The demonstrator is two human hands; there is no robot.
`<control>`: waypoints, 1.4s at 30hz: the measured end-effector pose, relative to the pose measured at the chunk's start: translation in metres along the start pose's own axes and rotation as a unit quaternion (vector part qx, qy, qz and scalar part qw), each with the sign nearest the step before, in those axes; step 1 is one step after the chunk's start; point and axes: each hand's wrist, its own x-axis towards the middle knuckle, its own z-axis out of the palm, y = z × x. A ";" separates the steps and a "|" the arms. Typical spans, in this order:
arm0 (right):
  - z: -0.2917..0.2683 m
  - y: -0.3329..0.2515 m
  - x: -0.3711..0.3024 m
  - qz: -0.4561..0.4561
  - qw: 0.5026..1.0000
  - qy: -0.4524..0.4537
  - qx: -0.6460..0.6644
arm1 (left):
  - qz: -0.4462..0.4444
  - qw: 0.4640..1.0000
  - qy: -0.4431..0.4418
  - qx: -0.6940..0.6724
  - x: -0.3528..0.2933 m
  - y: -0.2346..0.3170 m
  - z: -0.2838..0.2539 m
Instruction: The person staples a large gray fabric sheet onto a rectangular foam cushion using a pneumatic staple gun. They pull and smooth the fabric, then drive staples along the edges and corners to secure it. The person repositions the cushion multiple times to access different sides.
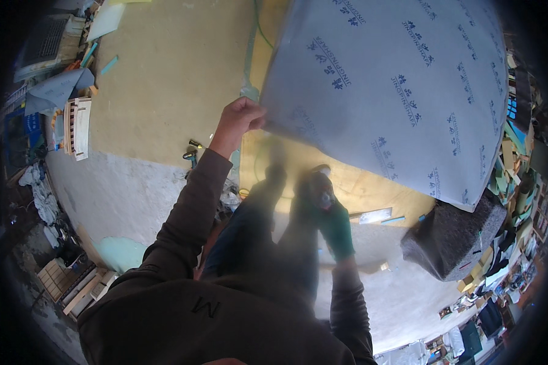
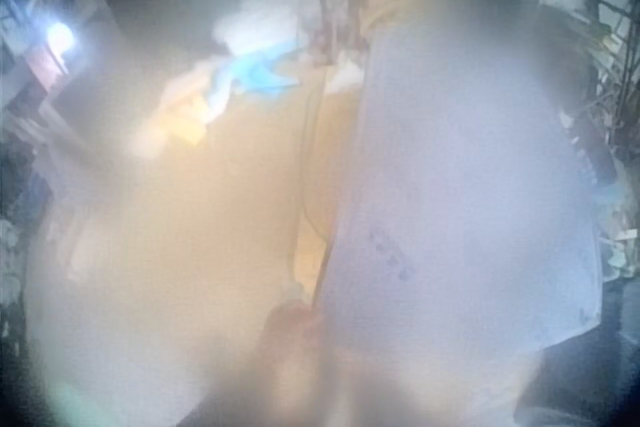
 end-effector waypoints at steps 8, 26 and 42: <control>-0.004 0.016 0.023 -0.065 0.988 0.007 -0.140 | 0.159 0.951 0.096 0.246 0.002 -0.023 0.013; 0.066 -0.134 0.108 -0.117 0.980 -0.119 -0.108 | -0.038 0.994 0.077 0.065 0.002 -0.042 0.001; 0.079 -0.112 0.142 -0.280 0.897 -0.118 -0.320 | 0.005 0.998 0.050 -0.031 0.009 -0.062 0.001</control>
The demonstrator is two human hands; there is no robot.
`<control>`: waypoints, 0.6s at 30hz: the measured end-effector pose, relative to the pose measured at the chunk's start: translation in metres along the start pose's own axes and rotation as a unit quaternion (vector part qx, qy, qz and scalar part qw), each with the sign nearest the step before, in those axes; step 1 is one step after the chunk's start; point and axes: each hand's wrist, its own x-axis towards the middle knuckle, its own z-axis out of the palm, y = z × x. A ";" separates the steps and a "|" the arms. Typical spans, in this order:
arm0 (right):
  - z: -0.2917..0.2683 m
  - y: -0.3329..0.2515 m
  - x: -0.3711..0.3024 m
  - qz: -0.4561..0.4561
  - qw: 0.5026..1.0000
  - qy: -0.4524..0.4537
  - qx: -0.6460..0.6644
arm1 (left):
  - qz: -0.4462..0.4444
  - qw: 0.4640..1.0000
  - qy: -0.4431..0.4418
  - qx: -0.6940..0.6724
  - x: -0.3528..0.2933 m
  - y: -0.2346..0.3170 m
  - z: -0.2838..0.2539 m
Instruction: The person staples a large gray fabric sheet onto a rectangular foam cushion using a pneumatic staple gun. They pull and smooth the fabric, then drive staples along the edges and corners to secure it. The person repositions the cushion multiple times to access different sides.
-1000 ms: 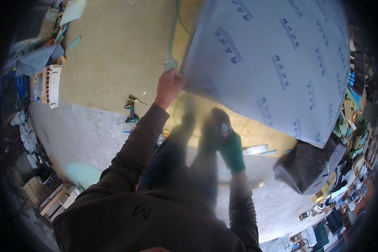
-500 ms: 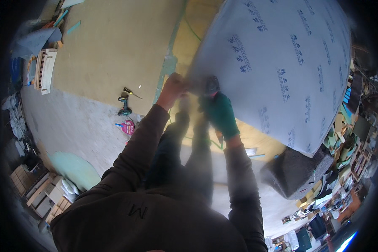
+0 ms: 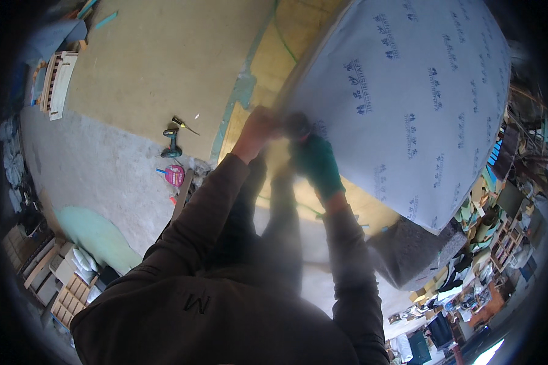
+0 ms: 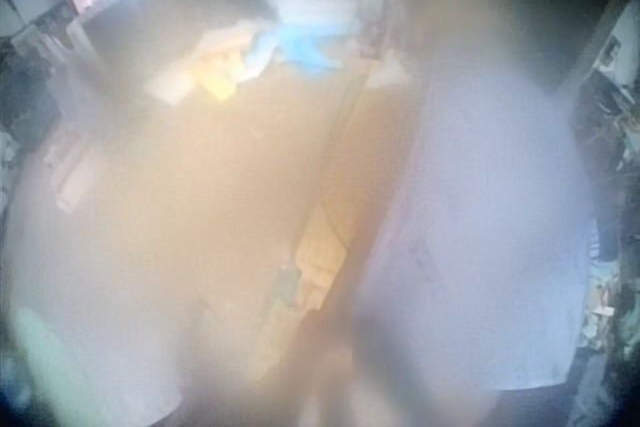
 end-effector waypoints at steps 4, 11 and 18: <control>-0.009 -0.012 0.001 0.020 0.997 0.001 0.077 | 0.024 0.996 -0.028 -0.076 -0.010 0.004 -0.002; -0.021 0.032 -0.115 0.092 0.996 -0.017 -0.002 | 0.203 0.946 0.029 0.249 -0.026 0.021 -0.026; 0.045 0.191 -0.259 -0.006 0.949 -0.111 -0.295 | 0.449 0.754 -0.112 0.466 -0.058 0.032 0.085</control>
